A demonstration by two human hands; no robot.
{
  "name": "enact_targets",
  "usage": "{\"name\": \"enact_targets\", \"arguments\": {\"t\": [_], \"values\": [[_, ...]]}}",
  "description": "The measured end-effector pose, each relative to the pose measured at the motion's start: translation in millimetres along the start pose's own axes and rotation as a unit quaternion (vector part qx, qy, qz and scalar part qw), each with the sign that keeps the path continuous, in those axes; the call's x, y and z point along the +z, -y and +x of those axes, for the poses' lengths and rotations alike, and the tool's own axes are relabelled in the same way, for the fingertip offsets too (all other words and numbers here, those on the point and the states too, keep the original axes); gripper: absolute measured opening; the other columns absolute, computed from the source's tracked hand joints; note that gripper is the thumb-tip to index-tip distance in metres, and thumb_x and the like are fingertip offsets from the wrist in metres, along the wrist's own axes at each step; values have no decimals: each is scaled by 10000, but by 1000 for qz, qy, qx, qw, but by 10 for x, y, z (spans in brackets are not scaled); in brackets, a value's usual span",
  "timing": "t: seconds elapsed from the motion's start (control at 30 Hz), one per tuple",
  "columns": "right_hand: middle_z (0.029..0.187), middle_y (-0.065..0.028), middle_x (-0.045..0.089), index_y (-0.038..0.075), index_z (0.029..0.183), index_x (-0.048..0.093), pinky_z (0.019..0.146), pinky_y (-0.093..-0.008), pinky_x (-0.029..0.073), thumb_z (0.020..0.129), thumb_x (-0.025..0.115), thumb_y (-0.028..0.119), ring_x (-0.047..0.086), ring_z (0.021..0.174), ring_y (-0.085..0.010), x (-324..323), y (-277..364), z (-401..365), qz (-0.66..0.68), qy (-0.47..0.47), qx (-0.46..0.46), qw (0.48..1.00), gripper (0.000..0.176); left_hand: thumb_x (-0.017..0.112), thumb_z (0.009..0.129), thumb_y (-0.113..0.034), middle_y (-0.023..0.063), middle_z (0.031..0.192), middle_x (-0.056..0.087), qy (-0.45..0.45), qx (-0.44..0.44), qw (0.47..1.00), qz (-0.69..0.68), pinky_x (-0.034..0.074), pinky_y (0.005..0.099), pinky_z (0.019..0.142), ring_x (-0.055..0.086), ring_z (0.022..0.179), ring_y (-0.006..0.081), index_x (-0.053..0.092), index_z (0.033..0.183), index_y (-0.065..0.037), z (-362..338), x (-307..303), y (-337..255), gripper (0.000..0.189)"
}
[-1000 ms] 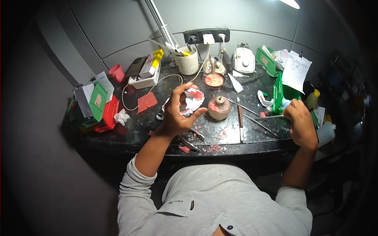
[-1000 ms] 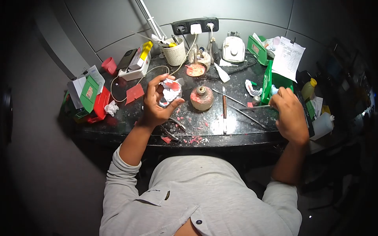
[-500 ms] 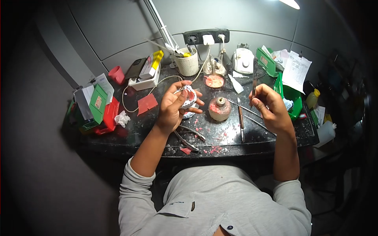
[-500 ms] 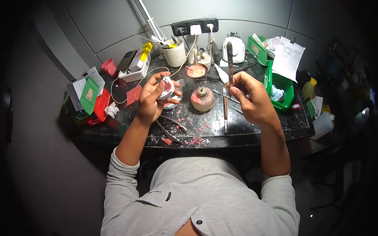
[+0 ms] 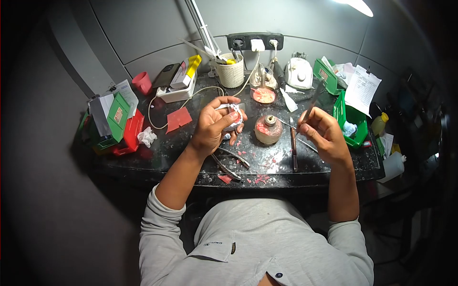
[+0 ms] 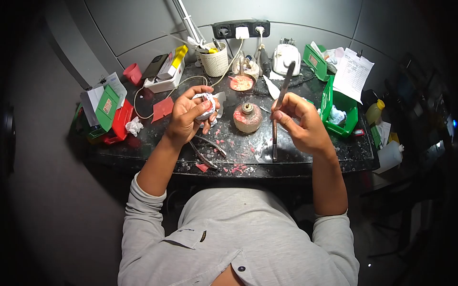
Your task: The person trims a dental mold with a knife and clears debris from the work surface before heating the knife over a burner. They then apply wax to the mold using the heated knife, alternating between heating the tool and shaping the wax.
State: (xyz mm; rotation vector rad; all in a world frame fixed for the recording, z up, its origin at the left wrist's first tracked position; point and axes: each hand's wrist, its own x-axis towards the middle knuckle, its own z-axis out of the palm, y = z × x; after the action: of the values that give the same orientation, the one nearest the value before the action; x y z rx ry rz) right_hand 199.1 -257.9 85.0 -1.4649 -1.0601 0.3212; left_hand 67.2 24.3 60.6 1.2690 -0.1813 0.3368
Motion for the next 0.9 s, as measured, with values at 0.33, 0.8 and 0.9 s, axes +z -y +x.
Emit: {"name": "enact_targets", "arguments": {"t": [0.33,0.8,0.9], "values": [[1155,-78,753,32,947,646,761,-331,555,777,723,-118,714,858,-224,485,162,44,-190,116,-145,964,239,661,945,-58,119,855,710,82,-141,982,90,422,192,394,592,567,66,555,1264,50,-18,60,67,353],[832,-94,592,35,967,596,785,-393,491,771,703,25,612,850,-272,655,-36,44,-386,164,-283,863,224,679,934,-73,64,803,696,93,-185,971,117,397,190,400,534,511,36,575,1241,42,-33,95,159,344],[837,-81,602,24,952,593,794,-363,487,748,676,42,599,834,-243,725,-63,25,-418,160,-307,840,221,683,934,-76,66,820,703,97,-198,971,93,407,188,407,544,515,40,574,1241,39,-49,89,143,345]]}}
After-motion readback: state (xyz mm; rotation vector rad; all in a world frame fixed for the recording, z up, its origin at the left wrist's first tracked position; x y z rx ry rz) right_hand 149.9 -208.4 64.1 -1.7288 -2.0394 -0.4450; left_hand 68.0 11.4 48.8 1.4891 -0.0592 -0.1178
